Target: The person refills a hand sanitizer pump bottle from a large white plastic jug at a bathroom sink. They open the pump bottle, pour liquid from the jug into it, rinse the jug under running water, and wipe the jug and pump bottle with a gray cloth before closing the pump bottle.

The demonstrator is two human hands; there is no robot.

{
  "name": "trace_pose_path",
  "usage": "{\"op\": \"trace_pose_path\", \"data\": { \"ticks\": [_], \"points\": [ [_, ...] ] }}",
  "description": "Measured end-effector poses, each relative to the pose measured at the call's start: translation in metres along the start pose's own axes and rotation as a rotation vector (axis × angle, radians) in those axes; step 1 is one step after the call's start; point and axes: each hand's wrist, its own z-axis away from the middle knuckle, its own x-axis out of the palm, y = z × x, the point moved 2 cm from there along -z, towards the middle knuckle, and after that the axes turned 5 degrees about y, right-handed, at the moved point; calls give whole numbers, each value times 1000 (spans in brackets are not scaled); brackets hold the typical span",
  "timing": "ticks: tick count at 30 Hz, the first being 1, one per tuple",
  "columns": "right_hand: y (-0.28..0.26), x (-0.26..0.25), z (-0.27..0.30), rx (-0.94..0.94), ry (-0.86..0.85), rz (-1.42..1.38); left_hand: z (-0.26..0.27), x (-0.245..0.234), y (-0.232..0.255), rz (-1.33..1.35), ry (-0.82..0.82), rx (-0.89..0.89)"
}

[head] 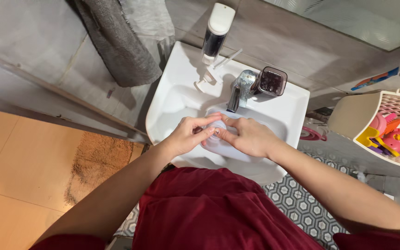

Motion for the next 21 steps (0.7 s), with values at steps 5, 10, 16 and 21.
{"op": "trace_pose_path", "data": {
  "ticks": [5, 10, 16, 21],
  "points": [
    [2, 0, 0, -3, 24, -33, -3, 3, -11, 109, 35, -25],
    [4, 2, -1, -45, 51, -94, -2, 4, -13, 128, 64, -33],
    [5, 4, -1, -35, 60, -119, -1, 5, -12, 77, 84, -9],
    [5, 5, -1, -46, 64, -106, -1, 6, -12, 100, 95, -26]
  ]
}}
